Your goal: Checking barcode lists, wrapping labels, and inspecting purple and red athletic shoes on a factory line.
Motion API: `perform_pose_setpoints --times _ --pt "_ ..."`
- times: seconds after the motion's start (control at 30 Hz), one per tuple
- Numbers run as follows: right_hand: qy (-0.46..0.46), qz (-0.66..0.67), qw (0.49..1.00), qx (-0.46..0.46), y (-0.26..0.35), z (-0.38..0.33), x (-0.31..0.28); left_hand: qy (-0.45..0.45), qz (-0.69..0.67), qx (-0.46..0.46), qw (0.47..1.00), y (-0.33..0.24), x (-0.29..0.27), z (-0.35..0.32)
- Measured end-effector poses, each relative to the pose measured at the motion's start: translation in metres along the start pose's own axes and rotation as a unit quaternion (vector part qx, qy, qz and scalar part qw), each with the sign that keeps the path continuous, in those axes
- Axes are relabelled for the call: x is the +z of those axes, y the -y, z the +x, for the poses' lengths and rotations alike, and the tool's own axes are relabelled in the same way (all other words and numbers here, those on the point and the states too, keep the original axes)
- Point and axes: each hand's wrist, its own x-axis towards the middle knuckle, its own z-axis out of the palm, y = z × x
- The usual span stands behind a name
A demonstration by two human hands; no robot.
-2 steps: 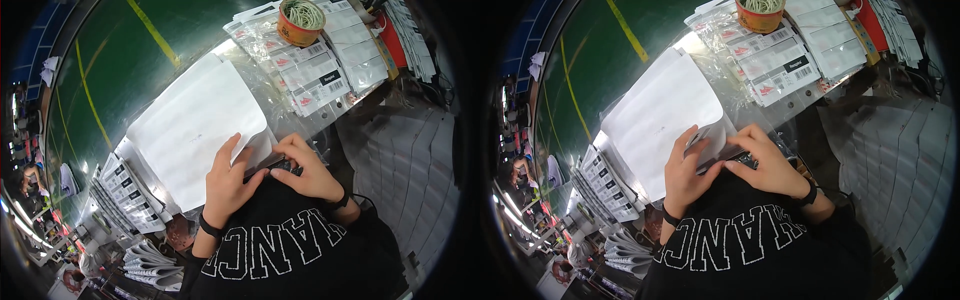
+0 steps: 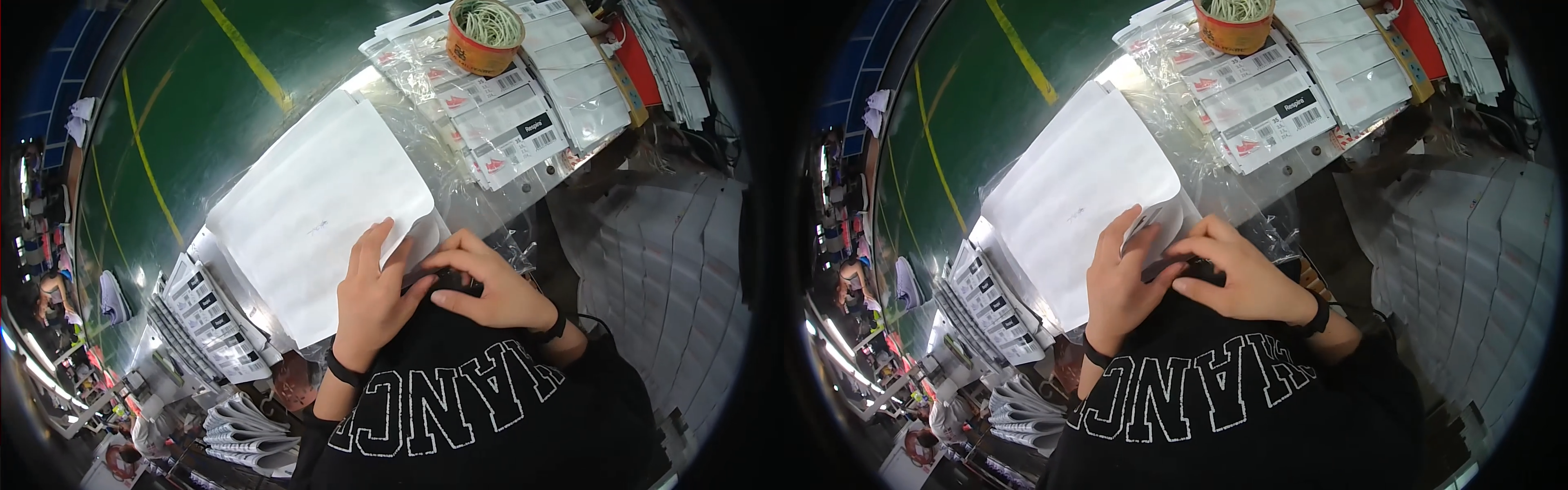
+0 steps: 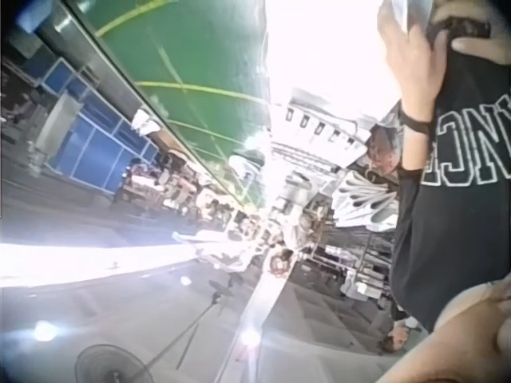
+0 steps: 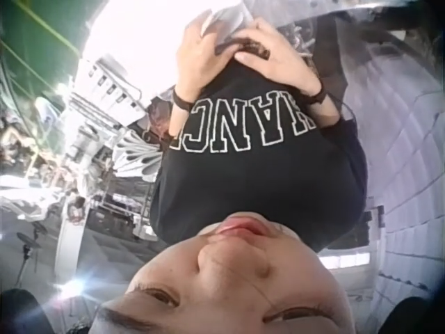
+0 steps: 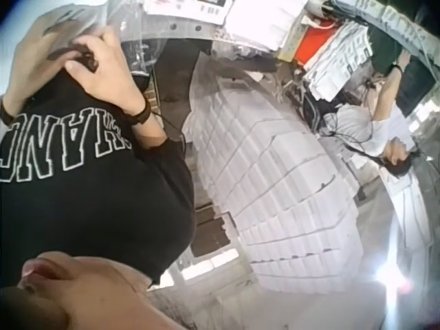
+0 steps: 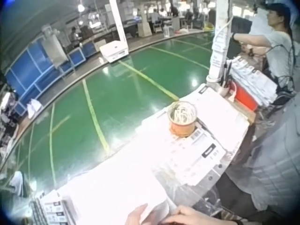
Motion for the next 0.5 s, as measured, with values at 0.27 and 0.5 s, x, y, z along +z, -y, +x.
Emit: perform_pose_setpoints --times 0.27,0.5 --pt "-0.136 -0.094 0.986 -0.014 0.006 0.005 -0.009 -0.125 -0.083 -0.125 0.981 0.011 -0.008 0.002" --pt "-0.130 -0.142 0.981 0.004 -0.003 0.013 -0.010 -0.166 -0.142 0.001 0.976 0.027 -0.004 -0.002"
